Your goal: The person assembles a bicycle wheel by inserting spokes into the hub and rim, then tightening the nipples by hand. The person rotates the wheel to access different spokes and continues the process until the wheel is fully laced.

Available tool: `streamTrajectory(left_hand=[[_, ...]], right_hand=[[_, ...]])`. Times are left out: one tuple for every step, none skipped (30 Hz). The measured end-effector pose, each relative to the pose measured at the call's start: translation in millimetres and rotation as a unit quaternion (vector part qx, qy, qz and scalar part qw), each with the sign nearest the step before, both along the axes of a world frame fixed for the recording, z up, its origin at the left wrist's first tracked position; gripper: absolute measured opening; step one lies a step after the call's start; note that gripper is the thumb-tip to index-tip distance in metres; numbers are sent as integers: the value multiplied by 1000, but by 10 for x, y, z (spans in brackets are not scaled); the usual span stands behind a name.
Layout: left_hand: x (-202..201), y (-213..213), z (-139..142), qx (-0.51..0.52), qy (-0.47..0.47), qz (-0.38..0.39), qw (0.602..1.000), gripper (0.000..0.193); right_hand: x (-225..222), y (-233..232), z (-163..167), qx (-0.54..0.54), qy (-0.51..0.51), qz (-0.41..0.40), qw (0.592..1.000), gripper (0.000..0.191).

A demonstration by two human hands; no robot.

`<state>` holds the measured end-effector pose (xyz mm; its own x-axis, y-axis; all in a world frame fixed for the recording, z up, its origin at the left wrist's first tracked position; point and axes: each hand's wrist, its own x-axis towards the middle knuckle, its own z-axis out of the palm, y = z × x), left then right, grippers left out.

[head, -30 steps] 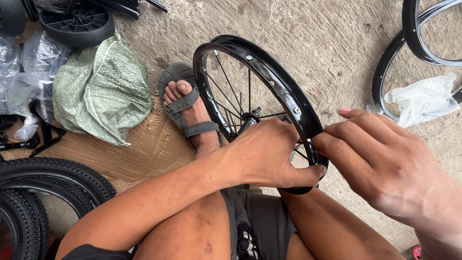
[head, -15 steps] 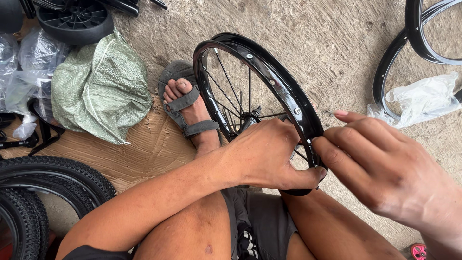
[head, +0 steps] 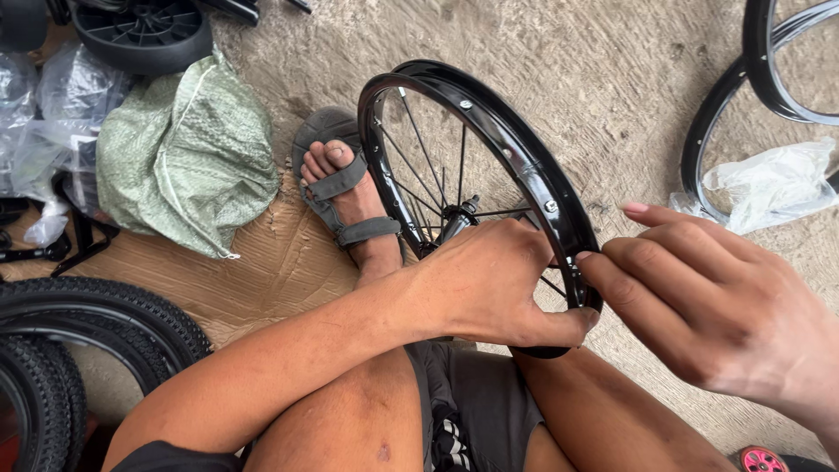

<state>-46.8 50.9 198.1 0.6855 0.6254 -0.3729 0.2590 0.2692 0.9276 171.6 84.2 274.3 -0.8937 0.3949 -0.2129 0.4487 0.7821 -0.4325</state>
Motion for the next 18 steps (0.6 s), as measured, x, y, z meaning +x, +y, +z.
streamTrajectory(left_hand=[[-4,3,3,-5,8,-5,1000,54],[-7,3,5,-10,14,-10,1000,55],[-5,9,5,-14,20,-17,1000,56],[-2,16,2,-16,24,-26,999,56],[0,24,-1,-17,28,-34,999,56],[0,25,-2,-18,33,-42,998,57],[4,25,-1,-15,30,-39,999,56],[7,23,-1,-12,27,-34,999,56],[10,21,0,-8,24,-29,999,55],[10,14,1,-10,22,-23,999,55],[12,9,2,-13,21,-16,1000,55],[13,2,4,-16,20,-10,1000,55],[15,0,4,-16,28,-18,999,56],[16,-3,2,-15,36,-27,999,58],[19,-1,-2,-13,44,-36,998,59],[21,-1,-4,-10,38,-29,999,59],[24,3,-7,-7,32,-23,999,58],[25,3,-9,-4,27,-16,1000,58]], right_hand=[[-14,9,8,2,-1,1,1000,40],[-29,8,18,4,-3,2,1000,41],[-39,8,30,8,-6,1,1000,41],[-45,5,44,12,-7,5,1000,41],[-48,0,60,16,-8,9,1000,41],[-51,-12,71,20,-8,14,1000,41],[-54,-20,72,18,-13,10,1000,41],[-56,-28,67,15,-18,6,1000,42],[-53,-30,65,13,-22,3,1000,42],[-48,-35,64,6,-25,0,1000,42],[-43,-37,60,-1,-28,-3,1000,42],[-38,-39,57,-9,-31,-6,999,41],[-31,-38,53,-6,-38,2,999,42],[-27,-43,49,-2,-46,8,999,42],[-21,-43,45,3,-55,13,998,42],[-15,-42,42,6,-60,20,998,41],[-9,-39,42,8,-66,27,997,41],[-7,-42,40,11,-71,34,997,40]])
